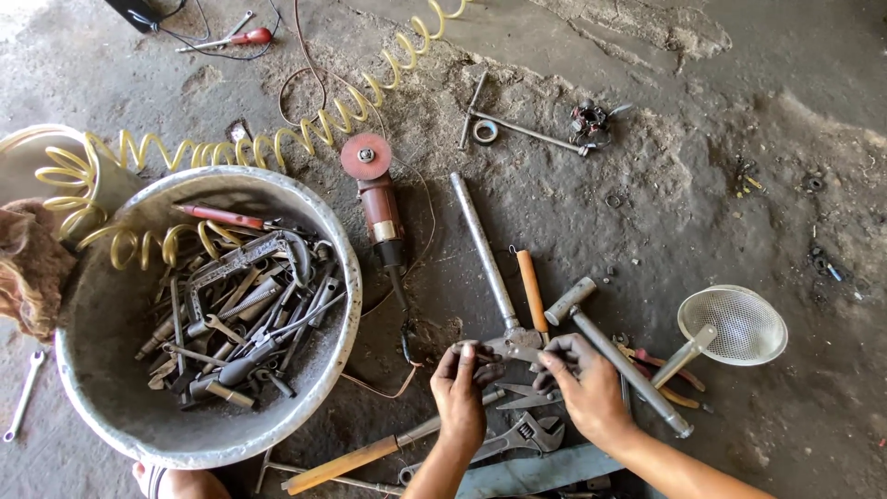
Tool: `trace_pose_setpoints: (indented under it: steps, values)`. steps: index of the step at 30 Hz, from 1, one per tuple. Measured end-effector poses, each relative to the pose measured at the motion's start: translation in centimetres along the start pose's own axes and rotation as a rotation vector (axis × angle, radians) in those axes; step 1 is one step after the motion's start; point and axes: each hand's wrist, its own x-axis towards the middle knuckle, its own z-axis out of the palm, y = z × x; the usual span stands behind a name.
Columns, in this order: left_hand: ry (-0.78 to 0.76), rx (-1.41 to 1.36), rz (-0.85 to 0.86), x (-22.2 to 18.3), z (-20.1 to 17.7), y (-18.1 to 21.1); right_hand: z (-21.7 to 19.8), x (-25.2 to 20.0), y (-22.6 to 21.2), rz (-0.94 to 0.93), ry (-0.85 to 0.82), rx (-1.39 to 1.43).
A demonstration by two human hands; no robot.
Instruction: Sorting and inspecting various mechanical parts and tools on a garage floor.
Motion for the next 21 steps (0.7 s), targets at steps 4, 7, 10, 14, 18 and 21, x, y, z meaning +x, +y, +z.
trace_pose_setpoints:
  steps: [4,7,10,14,18,21]
  values:
    - [-0.132,0.098,-0.017,-1.1,2.1,2.7,-0.5,-0.5,-2.3,-0.064,0.015,0.117]
    - [-0.338,0.150,-0.005,-1.6,2.8,3.3,-0.7,-1.0,-4.0,-0.049,0.010,0.088]
    - [-0.383,0.164,0.013,-1.9,3.0,3.6,-0.8,-1.2,-4.6,-0.068,0.036,-0.057]
    - [-0.328,0.197,-0.001,-2.1,3.3,3.9,-0.2,-0.8,-4.9,-0.031,0.074,0.075]
    - [-0.282,0.198,-0.031,-2.5,3.3,3.3,0.7,-0.1,-3.4,0.074,0.083,0.363]
    - [-0.228,0.242,0.060,-2.4,1.3,0.1,1.1,0.0,-2.6,0.116,0.052,0.425]
